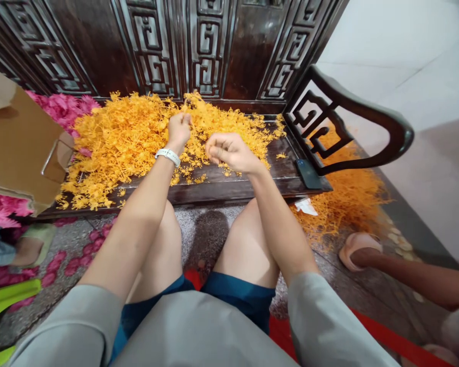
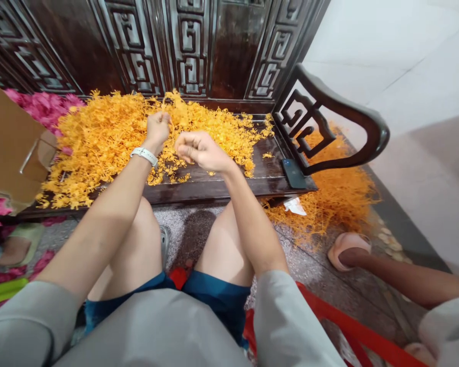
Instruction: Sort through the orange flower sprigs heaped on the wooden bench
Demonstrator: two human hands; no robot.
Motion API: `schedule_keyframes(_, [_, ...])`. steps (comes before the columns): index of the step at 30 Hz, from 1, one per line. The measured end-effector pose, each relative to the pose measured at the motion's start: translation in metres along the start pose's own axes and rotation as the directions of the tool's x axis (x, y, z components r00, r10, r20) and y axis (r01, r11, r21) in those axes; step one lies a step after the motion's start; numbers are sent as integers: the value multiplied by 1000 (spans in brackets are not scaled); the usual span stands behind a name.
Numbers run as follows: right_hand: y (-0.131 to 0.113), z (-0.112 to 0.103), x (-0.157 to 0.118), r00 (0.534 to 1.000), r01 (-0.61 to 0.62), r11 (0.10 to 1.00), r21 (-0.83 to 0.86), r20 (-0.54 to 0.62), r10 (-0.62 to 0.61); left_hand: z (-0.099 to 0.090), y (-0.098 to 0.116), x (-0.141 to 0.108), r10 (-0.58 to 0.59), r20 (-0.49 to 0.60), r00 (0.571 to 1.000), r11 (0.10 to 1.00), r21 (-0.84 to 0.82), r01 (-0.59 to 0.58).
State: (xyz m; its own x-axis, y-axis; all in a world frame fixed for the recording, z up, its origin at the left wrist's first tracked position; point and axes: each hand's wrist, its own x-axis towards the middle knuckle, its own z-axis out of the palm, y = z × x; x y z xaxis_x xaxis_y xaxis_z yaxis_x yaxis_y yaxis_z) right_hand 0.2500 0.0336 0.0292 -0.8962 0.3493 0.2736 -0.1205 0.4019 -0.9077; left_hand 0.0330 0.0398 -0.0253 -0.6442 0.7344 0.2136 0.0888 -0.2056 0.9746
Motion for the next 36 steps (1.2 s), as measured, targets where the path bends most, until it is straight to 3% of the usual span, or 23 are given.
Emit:
schedule_keyframes(2, [-10, 2, -3, 997, 9, 999, 42, 82, -13, -11, -4, 7, -56, -15, 998, 998, -21, 56])
schedule_keyframes(3, [-8, 0, -3, 999, -5, 999, 39, 36, 4, -15, -5, 9, -80, 10, 997, 996, -28, 80])
schedule_keyframes(5, [9, -7, 1, 981, -84, 996, 8, -172, 84, -19, -5, 11, -90, 81, 993, 995, -43, 94])
schedule_keyframes(7, [35, -16, 7, 914, -213, 977, 3, -353, 201, -15, -2, 8, -76, 167, 983, 996, -35, 83])
schedule_keyframes(9, [57, -24, 12, 852, -302, 951, 59, -430, 297, -6, 3, 1, -77, 245, 966, 997, -1, 80])
schedule_keyframes(10, [64, -26, 14, 843, -314, 945, 92, -431, 322, -1, 5, -3, -84, 278, 957, 996, 22, 82])
schedule_keyframes(12, [65, -24, 16, 863, -275, 954, 116, -406, 299, 10, 7, -9, -90, 319, 943, 995, 60, 74])
schedule_keyframes(14, [51, -15, 15, 907, -190, 980, 66, -370, 201, 16, 5, -12, -72, 327, 942, 996, 70, 52])
schedule_keyframes(19, [-10, 11, 3, 986, 13, 1000, -22, -167, -16, 5, -4, 0, 25, 78, 997, 998, 49, -29])
schedule_keyframes(20, [-16, 11, 1, 987, 20, 999, -33, -160, -25, 0, -4, 2, 17, 83, 996, 998, 54, -22])
schedule_keyframes(22, [-12, 1, -2, 971, -11, 994, -108, -240, -15, -9, -3, 5, -15, 198, 980, 998, 68, 1])
schedule_keyframes(26, [39, -39, -3, 881, -301, 878, -372, -461, 107, -14, 8, -2, 16, 466, 885, 985, 146, -95])
schedule_keyframes(28, [66, -54, -3, 837, -415, 834, -365, -513, 192, -11, 13, -9, 26, 587, 809, 970, 181, -163])
schedule_keyframes(30, [83, -60, -1, 812, -428, 869, -249, -528, 249, -5, 16, -15, 2, 701, 713, 959, 201, -200])
schedule_keyframes(33, [93, -53, 7, 829, -356, 927, -120, -498, 254, 3, 15, -20, -85, 830, 551, 953, 229, -198])
schedule_keyframes(35, [95, -46, 13, 853, -314, 942, -122, -473, 223, 6, 14, -20, -144, 859, 491, 948, 263, -181])
schedule_keyframes(36, [95, -43, 15, 859, -297, 947, -121, -468, 209, 6, 14, -20, -171, 855, 490, 942, 287, -172])
